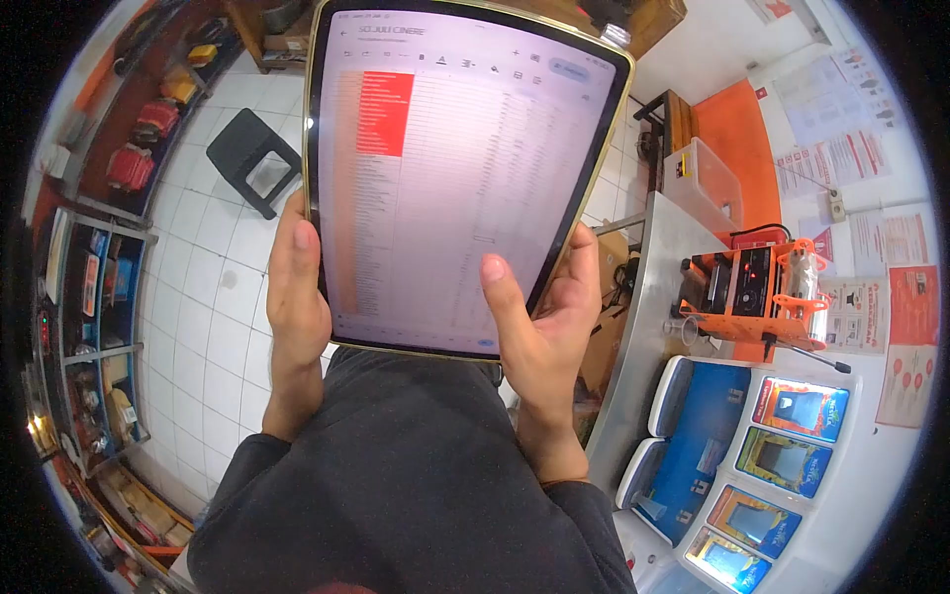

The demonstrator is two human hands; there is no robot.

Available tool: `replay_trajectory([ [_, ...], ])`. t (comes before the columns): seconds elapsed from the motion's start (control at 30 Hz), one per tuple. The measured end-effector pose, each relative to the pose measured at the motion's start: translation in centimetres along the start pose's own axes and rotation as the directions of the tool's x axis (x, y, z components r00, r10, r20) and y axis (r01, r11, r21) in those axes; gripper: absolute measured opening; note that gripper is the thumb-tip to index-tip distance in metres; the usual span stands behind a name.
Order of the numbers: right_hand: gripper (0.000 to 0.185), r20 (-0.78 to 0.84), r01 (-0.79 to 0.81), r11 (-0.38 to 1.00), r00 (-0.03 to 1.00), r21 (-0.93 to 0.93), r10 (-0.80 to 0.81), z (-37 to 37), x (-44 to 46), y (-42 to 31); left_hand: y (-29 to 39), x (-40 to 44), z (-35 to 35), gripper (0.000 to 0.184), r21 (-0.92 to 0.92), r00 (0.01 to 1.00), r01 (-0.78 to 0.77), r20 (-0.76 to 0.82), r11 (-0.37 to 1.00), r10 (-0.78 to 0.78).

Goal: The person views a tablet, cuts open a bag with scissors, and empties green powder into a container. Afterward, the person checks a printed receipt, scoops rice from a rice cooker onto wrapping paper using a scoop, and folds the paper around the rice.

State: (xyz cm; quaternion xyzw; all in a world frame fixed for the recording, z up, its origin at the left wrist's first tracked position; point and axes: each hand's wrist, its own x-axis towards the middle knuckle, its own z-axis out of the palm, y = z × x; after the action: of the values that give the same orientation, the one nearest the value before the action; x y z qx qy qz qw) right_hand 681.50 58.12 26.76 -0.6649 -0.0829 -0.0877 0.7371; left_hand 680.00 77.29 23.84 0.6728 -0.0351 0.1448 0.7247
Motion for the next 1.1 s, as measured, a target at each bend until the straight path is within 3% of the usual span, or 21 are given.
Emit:
replay_trajectory([
  [0.23,0.067,0.053,-0.017,0.998,0.998,0.06,0.014,-0.8,0.0,0.2,-0.8,0.7,0.3,0.061,-0.07,0.999,0.014,-0.045,0.997,-0.018],
  [0.73,0.05,-0.014,0.033,0.999,0.999,-0.041,-0.034,-2.1,1.5,0.3,-0.5,1.5,2.6,0.06,-0.021,1.0,-0.002,0.0,1.0,0.002],
  [1.1,0.057,0.021,0.033,0.999,0.999,0.02,-0.034,-4.8,3.5,1.4,-1.4,3.2,4.8,0.063,-0.023,1.0,-0.021,0.008,1.0,0.021],
])
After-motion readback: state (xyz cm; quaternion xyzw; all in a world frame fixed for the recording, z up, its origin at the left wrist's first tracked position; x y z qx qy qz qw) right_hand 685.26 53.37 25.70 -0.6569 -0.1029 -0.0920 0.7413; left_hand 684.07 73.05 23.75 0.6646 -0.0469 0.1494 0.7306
